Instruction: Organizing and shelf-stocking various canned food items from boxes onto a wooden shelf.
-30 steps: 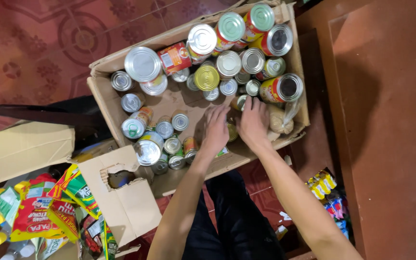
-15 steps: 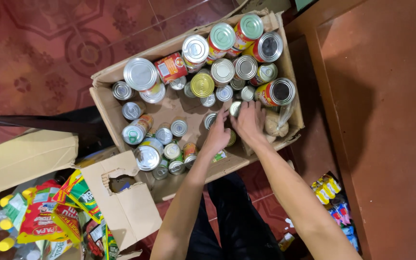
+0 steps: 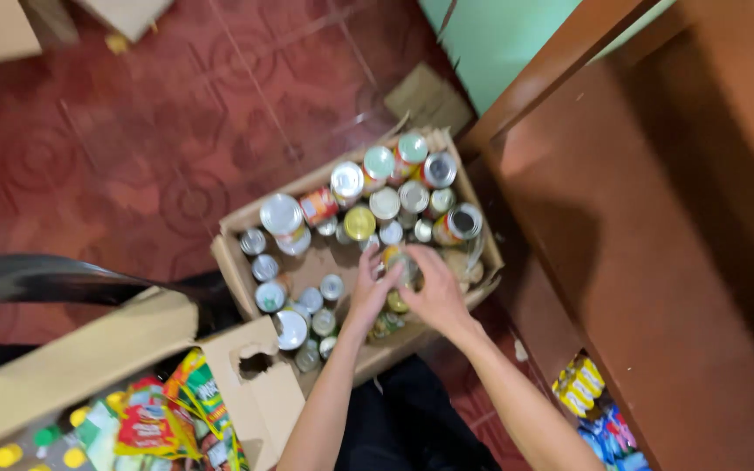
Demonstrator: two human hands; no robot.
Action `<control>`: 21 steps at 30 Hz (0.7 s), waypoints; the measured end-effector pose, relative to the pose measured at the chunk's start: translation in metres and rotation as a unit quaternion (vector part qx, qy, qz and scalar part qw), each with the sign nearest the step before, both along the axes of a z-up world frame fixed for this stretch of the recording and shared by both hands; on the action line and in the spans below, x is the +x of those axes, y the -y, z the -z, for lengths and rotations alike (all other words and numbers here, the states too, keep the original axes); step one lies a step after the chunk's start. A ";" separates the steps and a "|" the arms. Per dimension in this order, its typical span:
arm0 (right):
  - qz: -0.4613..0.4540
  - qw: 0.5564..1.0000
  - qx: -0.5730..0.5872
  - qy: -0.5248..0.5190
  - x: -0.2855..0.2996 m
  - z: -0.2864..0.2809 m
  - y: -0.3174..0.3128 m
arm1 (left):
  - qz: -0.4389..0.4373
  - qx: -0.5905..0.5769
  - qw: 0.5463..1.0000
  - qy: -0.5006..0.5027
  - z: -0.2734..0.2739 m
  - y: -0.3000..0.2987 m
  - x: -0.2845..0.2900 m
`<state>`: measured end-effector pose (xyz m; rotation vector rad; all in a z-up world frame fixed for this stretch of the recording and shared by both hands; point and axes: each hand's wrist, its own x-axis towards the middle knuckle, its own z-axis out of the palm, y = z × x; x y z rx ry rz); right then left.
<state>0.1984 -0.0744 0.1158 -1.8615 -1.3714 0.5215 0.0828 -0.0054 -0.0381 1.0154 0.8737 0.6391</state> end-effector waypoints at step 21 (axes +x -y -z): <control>0.234 0.924 0.171 -0.248 -0.014 -0.219 0.186 | 0.425 0.056 0.902 0.042 -0.330 0.060 0.030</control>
